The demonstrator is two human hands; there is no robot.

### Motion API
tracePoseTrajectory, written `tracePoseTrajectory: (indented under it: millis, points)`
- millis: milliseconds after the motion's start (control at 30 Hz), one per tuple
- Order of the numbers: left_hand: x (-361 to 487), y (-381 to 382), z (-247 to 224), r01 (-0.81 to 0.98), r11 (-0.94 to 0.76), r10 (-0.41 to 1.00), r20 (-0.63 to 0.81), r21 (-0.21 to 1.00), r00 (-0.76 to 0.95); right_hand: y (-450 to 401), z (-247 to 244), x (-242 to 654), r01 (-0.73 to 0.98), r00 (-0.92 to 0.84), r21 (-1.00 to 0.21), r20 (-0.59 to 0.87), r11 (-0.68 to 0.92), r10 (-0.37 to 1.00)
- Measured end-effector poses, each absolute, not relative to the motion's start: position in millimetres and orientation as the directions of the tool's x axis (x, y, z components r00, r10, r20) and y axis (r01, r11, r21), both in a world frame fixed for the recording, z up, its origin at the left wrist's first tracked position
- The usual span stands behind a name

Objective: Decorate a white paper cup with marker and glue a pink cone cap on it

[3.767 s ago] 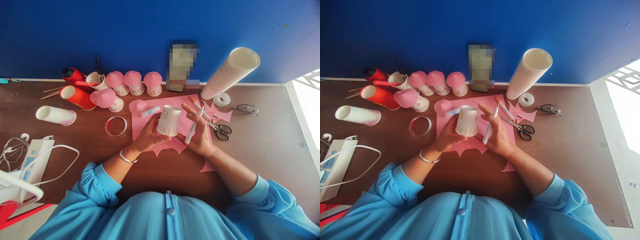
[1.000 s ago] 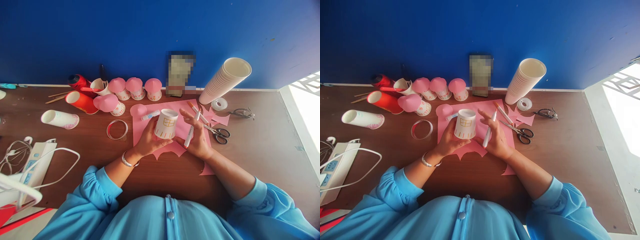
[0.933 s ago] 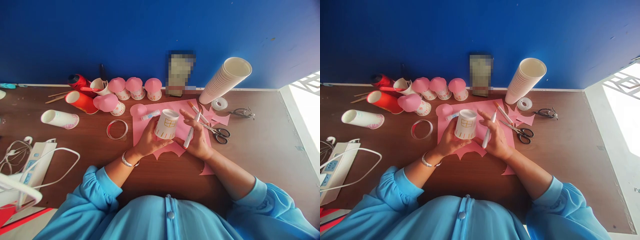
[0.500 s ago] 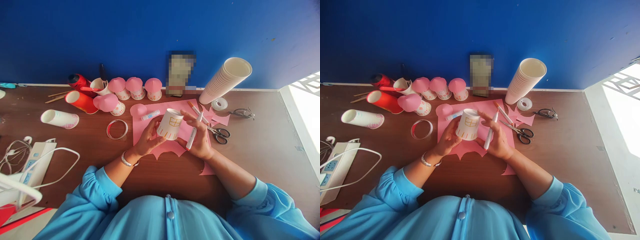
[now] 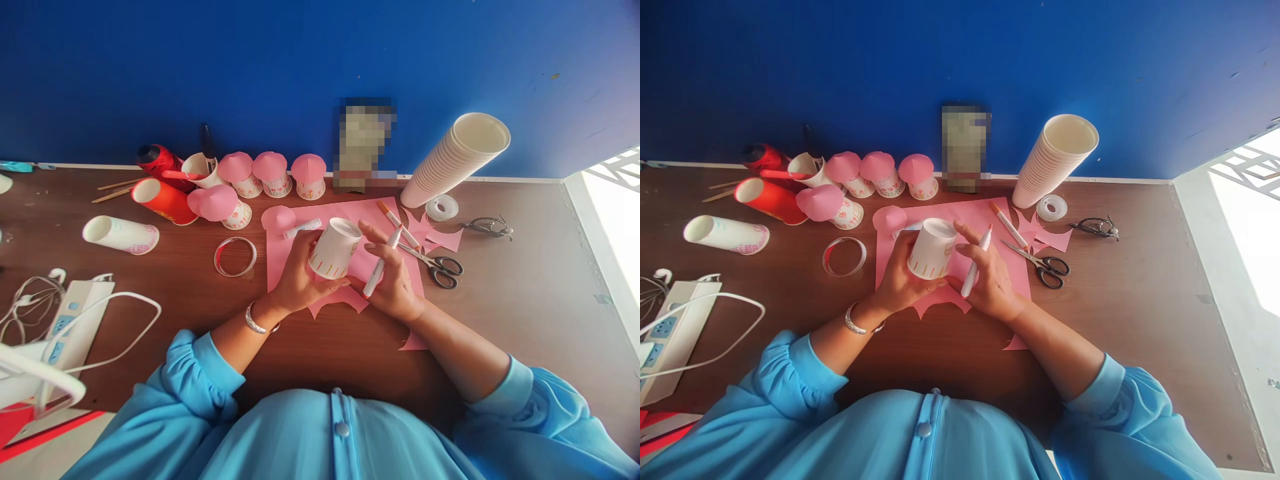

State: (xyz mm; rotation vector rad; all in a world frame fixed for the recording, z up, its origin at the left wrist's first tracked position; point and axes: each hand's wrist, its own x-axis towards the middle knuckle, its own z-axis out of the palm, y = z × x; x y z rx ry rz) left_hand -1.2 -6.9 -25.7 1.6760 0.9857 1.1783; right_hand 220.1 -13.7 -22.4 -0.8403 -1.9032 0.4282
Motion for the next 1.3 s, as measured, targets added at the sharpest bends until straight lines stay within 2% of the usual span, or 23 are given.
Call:
tracePoseTrajectory:
  millis: [100, 167, 367, 433, 533, 633, 933, 1167, 1300]
  points:
    - [-0.9, -7.6, -26.0, 0.211, -0.404, 0.904, 0.354, 0.890, 0.240, -14.2, -23.4, 220.8, 0.388, -0.297, -0.592, 0.646, 0.707, 0.703]
    - [-1.9, -7.7, -25.9, 0.204, -0.412, 0.899, 0.360, 0.888, 0.249, -14.4, -22.3, 221.5, 0.361, -0.310, -0.601, 0.644, 0.713, 0.699]
    - [-5.8, -6.5, -24.9, -0.120, -0.280, 0.871, 0.305, 0.952, 0.386, -14.0, -19.1, 222.9, 0.220, -0.257, -0.702, 0.628, 0.677, 0.734]
    - [-6.2, -6.7, -25.2, -0.177, -0.210, 0.859, 0.268, 0.962, 0.436, -13.5, -19.3, 223.1, 0.203, -0.242, -0.708, 0.633, 0.677, 0.735]
    - [-5.8, -7.2, -25.9, -0.161, -0.136, 0.876, 0.195, 0.978, 0.442, -12.3, -18.7, 223.0, 0.239, -0.256, -0.673, 0.652, 0.700, 0.714]
    - [-4.4, -7.3, -24.4, -0.112, -0.150, 0.915, 0.181, 0.982, 0.361, -11.1, -17.2, 222.1, 0.292, -0.259, -0.648, 0.655, 0.704, 0.710]
    - [-1.0, -6.9, -21.2, 0.097, -0.353, 0.911, 0.318, 0.931, 0.261, -11.0, -20.4, 221.3, 0.309, -0.266, -0.607, 0.684, 0.732, 0.679]
    - [-3.1, -5.3, -22.6, -0.004, -0.373, 0.878, 0.354, 0.928, 0.323, -8.6, -21.3, 223.3, 0.317, -0.283, -0.585, 0.693, 0.747, 0.663]
    - [-3.2, -5.8, -20.8, 0.018, -0.357, 0.888, 0.334, 0.934, 0.316, -8.0, -21.9, 224.4, 0.313, -0.283, -0.575, 0.703, 0.756, 0.653]
